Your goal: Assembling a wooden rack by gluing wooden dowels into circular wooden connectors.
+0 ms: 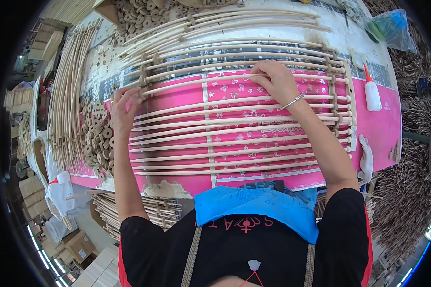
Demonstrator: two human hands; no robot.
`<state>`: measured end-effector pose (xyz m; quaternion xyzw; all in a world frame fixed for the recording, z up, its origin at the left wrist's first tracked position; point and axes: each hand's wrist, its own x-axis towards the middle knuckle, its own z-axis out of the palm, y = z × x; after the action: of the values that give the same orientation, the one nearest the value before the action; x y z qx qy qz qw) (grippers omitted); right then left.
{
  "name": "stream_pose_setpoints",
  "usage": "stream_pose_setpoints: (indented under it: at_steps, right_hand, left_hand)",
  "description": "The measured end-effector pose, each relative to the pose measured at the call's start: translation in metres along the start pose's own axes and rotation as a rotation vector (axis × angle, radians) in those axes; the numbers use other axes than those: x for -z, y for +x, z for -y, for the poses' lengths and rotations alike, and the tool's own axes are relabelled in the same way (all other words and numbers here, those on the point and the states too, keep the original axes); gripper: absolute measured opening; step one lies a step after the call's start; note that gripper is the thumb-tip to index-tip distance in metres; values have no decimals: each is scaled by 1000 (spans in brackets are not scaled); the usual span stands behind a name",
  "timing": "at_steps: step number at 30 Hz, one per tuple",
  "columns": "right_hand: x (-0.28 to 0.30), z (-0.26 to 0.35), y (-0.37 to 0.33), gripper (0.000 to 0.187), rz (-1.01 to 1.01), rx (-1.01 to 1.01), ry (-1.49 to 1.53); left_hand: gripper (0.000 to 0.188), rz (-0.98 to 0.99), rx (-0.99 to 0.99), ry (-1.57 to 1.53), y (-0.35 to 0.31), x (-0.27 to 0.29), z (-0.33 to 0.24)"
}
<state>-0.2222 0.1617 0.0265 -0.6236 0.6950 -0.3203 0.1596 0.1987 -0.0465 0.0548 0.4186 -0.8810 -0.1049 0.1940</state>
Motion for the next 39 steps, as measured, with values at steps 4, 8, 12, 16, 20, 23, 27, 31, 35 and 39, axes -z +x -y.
stream_pose_setpoints:
  at_steps: [4,8,12,16,20,23,27,31,35,39]
  right_hand:
    - [-3,-7,1,18,-51,96,-105]
    - [-3,-10,0,18,-75,157,-152]
    - [0,10,-1,18,-78,90,-139]
    - [-1,4,-2,18,-99,178,-133]
    - [11,6,4,18,-109,146,-36]
    - [23,9,10,11,-139,82,106]
    - [31,-17,18,13,-170,114,31]
    - [27,-26,20,14,-154,43,48]
    - [23,-29,23,14,-149,42,-9]
    - [26,-29,22,15,-167,144,-221]
  left_hand:
    - [33,-48,-16,29,4,-7,-3]
    - [33,-52,-15,46,6,-8,-5]
    - [34,-65,-29,57,3,-8,-6]
    - [35,-57,-27,57,5,-5,-9]
    - [47,-171,-44,2,10,11,-17]
    - [51,-379,-45,-31,11,26,-13]
    - [45,-402,18,-32,-3,34,13]
    - [41,-322,160,-75,-28,30,29]
    - [39,-273,235,-92,-46,32,45]
    - [38,-207,319,143,-53,53,36]
